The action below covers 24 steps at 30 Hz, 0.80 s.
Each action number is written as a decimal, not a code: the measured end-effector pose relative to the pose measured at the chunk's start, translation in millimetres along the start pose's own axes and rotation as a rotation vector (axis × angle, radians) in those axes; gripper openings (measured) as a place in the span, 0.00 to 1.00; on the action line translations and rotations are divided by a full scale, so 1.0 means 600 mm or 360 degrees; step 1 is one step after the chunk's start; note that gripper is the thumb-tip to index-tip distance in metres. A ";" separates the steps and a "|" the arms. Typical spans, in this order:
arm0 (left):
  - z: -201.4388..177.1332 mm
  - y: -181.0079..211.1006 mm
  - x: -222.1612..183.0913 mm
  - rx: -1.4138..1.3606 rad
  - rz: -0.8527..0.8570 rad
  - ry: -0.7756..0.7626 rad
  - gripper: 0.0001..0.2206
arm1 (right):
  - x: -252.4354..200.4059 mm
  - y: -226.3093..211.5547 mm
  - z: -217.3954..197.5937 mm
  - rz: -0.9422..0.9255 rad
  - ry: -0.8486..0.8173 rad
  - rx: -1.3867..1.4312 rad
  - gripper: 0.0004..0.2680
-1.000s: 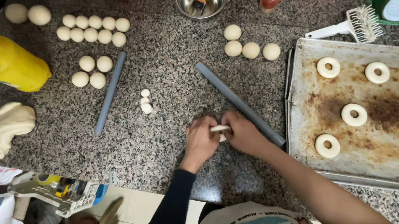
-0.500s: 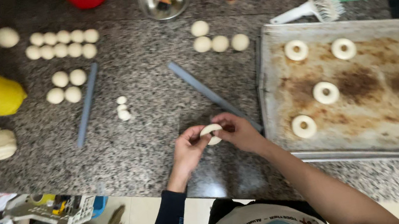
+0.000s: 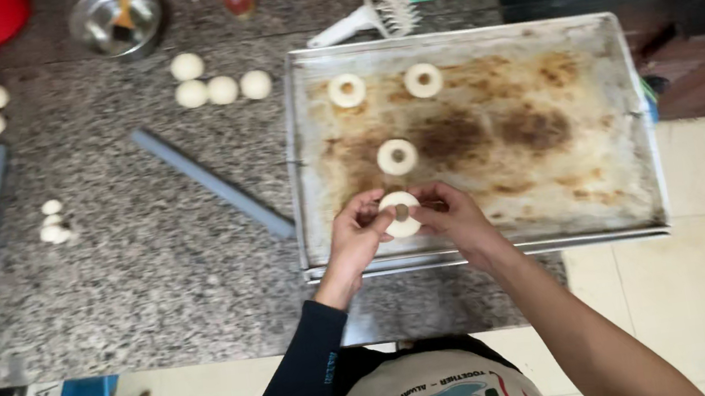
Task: The person flattens small balls of dough with a grey pipe, then uses the end of the pipe to punch a hole in the center of each flattened piece, and places the resulting rings onto a baking tray.
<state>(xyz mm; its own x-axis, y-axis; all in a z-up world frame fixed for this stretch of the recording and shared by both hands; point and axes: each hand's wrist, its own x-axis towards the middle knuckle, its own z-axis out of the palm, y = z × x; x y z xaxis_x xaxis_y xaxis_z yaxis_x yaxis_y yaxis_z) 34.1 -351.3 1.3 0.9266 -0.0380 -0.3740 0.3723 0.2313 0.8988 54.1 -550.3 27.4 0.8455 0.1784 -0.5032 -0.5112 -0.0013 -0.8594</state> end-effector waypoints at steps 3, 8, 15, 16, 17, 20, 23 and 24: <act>0.060 -0.047 0.012 0.0064 0.0030 -0.0042 0.19 | -0.004 0.041 -0.068 -0.0009 0.0035 -0.0010 0.12; 0.096 -0.102 0.024 0.0272 0.0025 -0.0023 0.13 | 0.013 0.111 -0.118 -0.0035 0.0108 -0.0033 0.12; 0.123 -0.072 0.037 0.0742 0.0337 0.0150 0.09 | 0.043 0.110 -0.128 -0.0150 0.0112 -0.0176 0.12; 0.126 -0.059 0.036 0.0799 0.0321 0.0168 0.09 | 0.044 0.099 -0.125 -0.0164 0.0161 -0.0322 0.12; 0.129 -0.048 0.029 0.1101 0.0483 0.0204 0.10 | 0.040 0.089 -0.121 -0.0174 0.0208 -0.0468 0.12; 0.130 -0.020 0.001 0.1797 0.0814 0.0262 0.13 | 0.007 0.062 -0.113 -0.0623 0.0438 -0.1142 0.14; 0.122 -0.005 -0.029 0.2102 0.0960 0.0163 0.16 | -0.033 0.041 -0.107 -0.0924 0.0469 -0.1444 0.14; 0.119 -0.004 -0.040 0.2214 0.1093 0.0070 0.17 | -0.045 0.037 -0.105 -0.0958 0.0443 -0.1467 0.13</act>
<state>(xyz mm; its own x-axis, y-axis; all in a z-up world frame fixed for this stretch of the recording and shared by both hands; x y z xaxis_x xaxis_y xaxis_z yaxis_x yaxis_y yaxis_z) 14.6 -420.4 24.2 0.9408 -0.2731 0.2006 -0.3318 -0.8629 0.3813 29.3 -617.2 16.2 0.9792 0.1704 0.1102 0.2007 -0.7336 -0.6492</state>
